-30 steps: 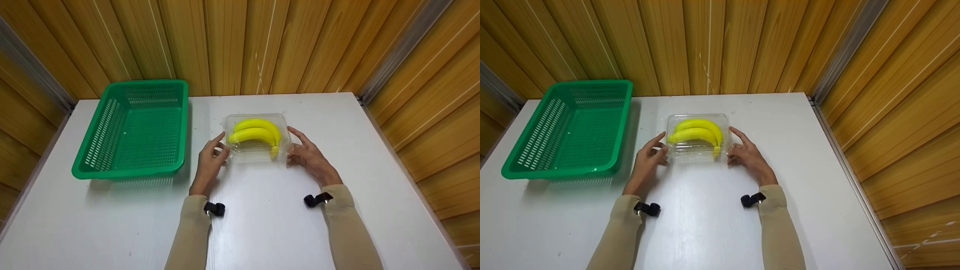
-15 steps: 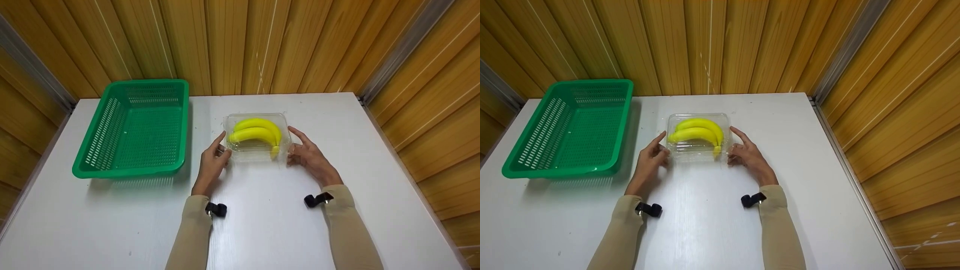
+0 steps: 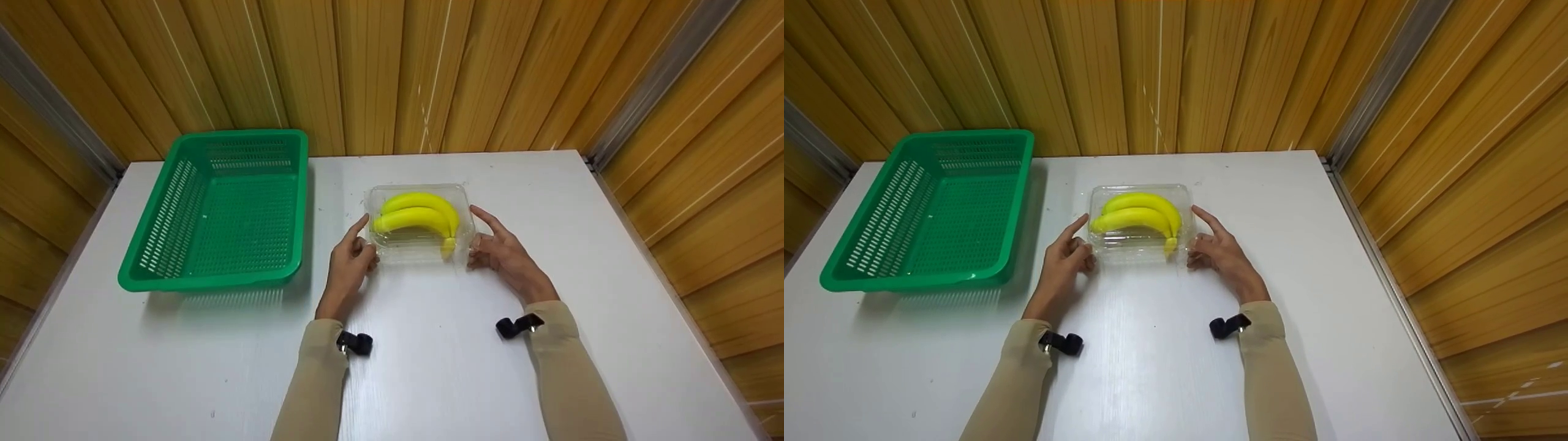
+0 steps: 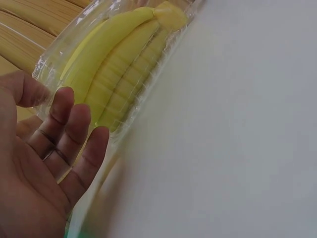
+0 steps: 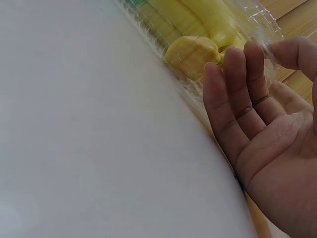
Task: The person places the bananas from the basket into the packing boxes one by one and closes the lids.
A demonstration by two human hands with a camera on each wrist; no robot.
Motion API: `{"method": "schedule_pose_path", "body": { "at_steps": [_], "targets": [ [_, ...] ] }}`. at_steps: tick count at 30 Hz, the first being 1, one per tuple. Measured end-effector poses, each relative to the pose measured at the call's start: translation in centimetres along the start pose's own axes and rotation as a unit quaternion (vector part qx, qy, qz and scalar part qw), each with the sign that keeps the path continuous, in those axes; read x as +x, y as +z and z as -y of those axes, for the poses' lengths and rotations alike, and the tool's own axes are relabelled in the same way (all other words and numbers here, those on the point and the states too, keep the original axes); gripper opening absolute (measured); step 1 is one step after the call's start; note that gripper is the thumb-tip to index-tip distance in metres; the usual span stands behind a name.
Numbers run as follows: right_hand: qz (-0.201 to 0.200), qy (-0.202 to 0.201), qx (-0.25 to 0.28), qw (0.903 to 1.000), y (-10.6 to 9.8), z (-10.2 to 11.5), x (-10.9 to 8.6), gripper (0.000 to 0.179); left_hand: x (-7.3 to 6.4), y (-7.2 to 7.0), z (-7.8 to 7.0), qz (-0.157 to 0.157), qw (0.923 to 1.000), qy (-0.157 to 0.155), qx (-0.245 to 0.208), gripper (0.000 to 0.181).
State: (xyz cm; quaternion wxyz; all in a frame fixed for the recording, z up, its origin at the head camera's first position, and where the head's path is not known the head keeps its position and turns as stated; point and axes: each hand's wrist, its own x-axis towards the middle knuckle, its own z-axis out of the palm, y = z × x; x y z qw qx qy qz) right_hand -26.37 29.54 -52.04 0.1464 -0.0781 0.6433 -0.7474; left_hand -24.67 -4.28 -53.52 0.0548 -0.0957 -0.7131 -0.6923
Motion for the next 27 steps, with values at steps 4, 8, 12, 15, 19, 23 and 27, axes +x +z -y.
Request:
{"method": "schedule_pose_path", "body": {
  "at_steps": [4,8,12,15,19,23,27],
  "targets": [
    [0.0,-0.002,0.001,1.0,0.04,0.02,0.03,0.075,0.03,0.05,-0.03,-0.001,0.9999,-0.004,-0.01,0.062],
    [0.001,-0.001,-0.001,1.0,0.06,0.05,0.08,0.076,0.04,0.11,-0.13,-0.001,0.9998,-0.015,-0.016,0.064],
    [0.002,0.001,-0.002,1.0,0.01,-0.02,0.12,0.076,0.02,0.13,-0.21,-0.001,0.9997,-0.021,-0.013,0.064],
    [0.008,-0.005,0.002,1.0,-0.02,-0.04,0.09,0.075,-0.01,0.07,-0.28,0.002,0.9998,-0.015,-0.012,0.064],
    [0.015,-0.014,0.008,0.9997,-0.06,-0.07,0.06,0.074,0.0,-0.04,-0.3,0.006,0.9999,-0.003,-0.013,0.062],
    [0.014,-0.012,0.011,0.9998,-0.06,-0.13,0.06,0.073,-0.03,-0.1,-0.27,0.005,0.9999,-0.006,-0.014,0.061],
    [0.01,-0.009,0.008,0.9999,-0.03,-0.17,0.01,0.073,-0.11,-0.12,-0.26,0.004,0.9998,-0.013,-0.017,0.061]
  ]
}}
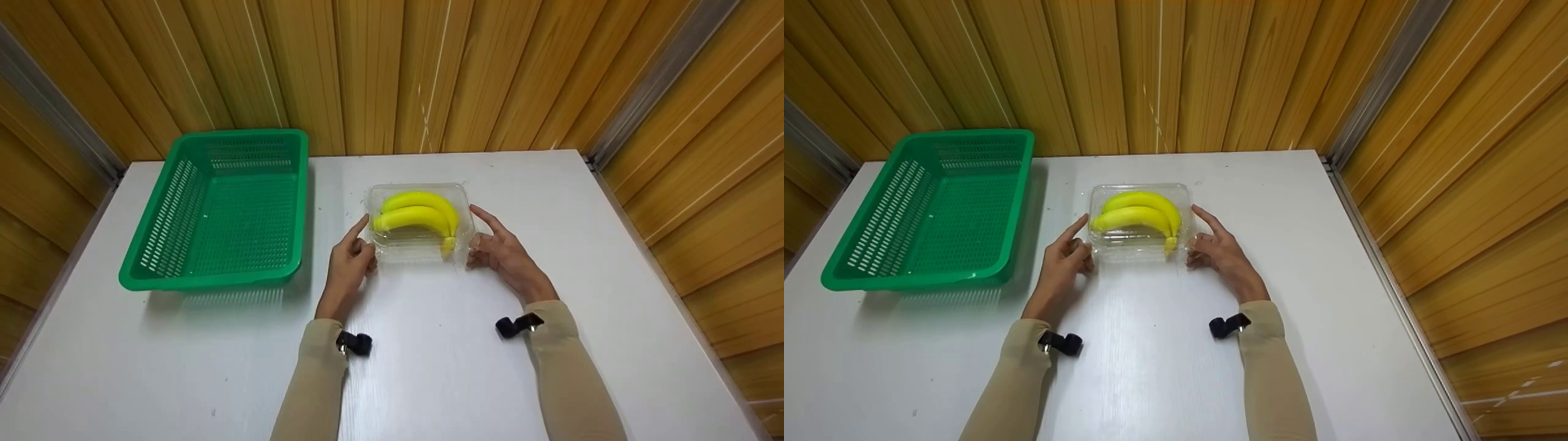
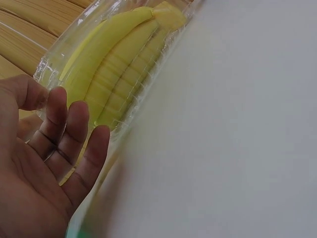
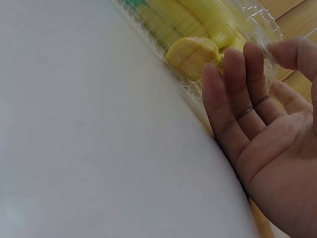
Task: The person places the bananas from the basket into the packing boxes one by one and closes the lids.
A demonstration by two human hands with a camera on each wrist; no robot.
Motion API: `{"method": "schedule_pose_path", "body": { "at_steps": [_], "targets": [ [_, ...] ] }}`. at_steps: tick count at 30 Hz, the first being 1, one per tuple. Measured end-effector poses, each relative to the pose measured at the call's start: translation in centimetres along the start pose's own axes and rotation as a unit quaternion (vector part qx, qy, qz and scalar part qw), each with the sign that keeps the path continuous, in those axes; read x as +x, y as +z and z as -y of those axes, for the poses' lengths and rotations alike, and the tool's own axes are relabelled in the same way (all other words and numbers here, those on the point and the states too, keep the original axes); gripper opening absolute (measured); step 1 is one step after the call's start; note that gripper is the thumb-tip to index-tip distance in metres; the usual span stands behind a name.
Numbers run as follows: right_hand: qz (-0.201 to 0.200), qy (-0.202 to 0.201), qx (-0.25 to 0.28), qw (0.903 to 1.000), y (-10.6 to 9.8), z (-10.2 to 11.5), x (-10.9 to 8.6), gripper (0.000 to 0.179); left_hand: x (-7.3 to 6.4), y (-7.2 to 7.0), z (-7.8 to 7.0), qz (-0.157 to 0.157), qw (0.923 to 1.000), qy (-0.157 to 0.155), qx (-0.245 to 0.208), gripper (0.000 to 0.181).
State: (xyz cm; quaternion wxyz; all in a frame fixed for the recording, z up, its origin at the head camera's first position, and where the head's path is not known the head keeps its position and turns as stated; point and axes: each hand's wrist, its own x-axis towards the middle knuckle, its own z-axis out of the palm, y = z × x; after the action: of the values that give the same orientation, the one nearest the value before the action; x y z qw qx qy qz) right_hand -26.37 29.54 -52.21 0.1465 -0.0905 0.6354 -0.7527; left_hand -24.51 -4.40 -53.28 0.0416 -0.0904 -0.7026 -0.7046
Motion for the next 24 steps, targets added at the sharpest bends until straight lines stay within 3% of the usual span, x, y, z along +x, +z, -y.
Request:
{"method": "schedule_pose_path", "body": {
  "at_steps": [13,24],
  "targets": [
    [-0.02,0.011,-0.011,0.9997,0.3,0.28,-0.04,0.073,-0.15,0.3,-0.21,-0.014,0.9996,-0.007,0.023,0.059],
    [-0.069,0.017,-0.079,0.9944,0.3,0.45,-0.26,0.064,-0.4,-0.67,-0.61,-0.014,0.9942,0.007,0.106,0.055]
  ]
}}
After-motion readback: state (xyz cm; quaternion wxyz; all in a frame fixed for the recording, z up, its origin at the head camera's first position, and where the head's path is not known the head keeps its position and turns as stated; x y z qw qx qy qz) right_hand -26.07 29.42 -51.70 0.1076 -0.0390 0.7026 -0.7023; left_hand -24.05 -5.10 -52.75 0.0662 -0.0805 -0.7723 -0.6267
